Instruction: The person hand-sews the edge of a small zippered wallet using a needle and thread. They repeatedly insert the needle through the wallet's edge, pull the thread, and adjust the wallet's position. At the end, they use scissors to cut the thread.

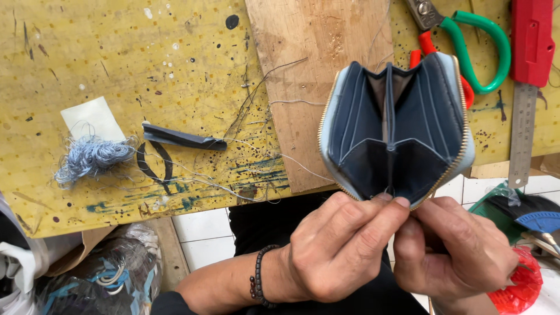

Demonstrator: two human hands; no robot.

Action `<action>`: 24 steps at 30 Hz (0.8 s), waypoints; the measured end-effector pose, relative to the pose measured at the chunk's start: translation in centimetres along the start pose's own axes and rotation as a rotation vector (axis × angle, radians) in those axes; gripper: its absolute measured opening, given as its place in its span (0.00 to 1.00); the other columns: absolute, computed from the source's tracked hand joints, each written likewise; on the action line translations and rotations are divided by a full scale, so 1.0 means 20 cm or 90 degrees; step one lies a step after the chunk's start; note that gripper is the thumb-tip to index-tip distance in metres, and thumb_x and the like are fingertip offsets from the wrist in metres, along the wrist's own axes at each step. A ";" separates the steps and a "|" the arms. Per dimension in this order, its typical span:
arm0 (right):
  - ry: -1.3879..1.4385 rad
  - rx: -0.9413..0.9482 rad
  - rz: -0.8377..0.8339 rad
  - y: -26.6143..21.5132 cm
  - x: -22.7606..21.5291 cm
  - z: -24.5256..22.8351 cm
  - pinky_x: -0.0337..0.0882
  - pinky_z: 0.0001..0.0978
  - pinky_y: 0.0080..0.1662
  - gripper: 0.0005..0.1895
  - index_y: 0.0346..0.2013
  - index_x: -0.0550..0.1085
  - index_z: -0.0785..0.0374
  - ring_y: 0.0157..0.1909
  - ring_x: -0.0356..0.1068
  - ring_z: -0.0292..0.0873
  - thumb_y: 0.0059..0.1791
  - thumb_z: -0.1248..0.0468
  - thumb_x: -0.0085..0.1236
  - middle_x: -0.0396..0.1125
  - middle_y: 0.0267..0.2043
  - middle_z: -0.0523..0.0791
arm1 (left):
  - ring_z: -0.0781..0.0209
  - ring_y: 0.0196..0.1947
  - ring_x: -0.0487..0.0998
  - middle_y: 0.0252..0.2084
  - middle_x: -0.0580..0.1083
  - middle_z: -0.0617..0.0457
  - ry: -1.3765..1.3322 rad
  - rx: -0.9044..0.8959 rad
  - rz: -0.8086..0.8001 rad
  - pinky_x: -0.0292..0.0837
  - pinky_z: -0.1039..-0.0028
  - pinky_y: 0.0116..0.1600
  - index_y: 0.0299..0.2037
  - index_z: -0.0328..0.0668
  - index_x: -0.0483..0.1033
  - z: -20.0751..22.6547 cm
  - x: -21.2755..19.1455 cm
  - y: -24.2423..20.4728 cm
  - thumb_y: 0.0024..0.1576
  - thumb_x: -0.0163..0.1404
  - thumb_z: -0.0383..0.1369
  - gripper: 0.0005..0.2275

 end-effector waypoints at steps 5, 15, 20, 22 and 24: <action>0.028 -0.038 -0.011 0.03 0.01 0.03 0.56 0.39 0.27 0.03 0.33 0.72 0.76 0.18 0.53 0.47 0.47 0.79 0.49 0.60 0.19 0.50 | 0.48 0.34 0.82 0.42 0.78 0.35 -0.005 -0.033 0.048 0.82 0.64 0.39 0.50 0.17 0.75 0.01 0.01 0.01 0.65 0.47 0.14 0.07; 0.159 -0.014 -0.020 0.03 0.04 0.20 0.60 0.38 0.31 0.07 0.28 0.72 0.74 0.22 0.64 0.46 0.43 0.68 0.53 0.69 0.25 0.53 | 0.41 0.44 0.82 0.47 0.76 0.33 -0.120 -0.097 -0.083 0.83 0.58 0.54 0.56 0.20 0.70 0.01 -0.16 0.13 0.69 0.48 0.15 0.07; 0.197 -0.071 -0.032 0.07 0.05 0.22 0.60 0.38 0.31 0.06 0.28 0.72 0.73 0.22 0.65 0.46 0.45 0.69 0.53 0.69 0.25 0.53 | 0.45 0.41 0.78 0.49 0.75 0.34 0.020 -0.069 -0.167 0.78 0.64 0.47 0.56 0.25 0.72 0.01 -0.35 0.22 0.70 0.44 0.20 0.08; 0.197 -0.088 -0.039 0.07 0.06 0.23 0.59 0.38 0.30 0.06 0.28 0.72 0.72 0.21 0.64 0.45 0.45 0.68 0.53 0.70 0.26 0.53 | 0.48 0.35 0.71 0.47 0.74 0.37 0.075 -0.055 -0.200 0.72 0.60 0.44 0.61 0.23 0.73 0.01 -0.39 0.22 0.73 0.36 0.22 0.14; 0.195 -0.087 -0.041 0.06 0.05 0.23 0.59 0.39 0.32 0.06 0.27 0.72 0.72 0.20 0.61 0.45 0.45 0.70 0.54 0.67 0.23 0.51 | 0.48 0.34 0.67 0.39 0.68 0.40 0.150 0.026 -0.234 0.69 0.60 0.41 0.56 0.15 0.77 0.02 -0.41 0.21 0.72 0.43 0.17 0.10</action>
Point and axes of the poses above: each hand's wrist, its own y-axis towards the middle knuckle, its own x-axis out of the palm, z = x × y, the point moved 1 cm from there along y, towards the middle knuckle
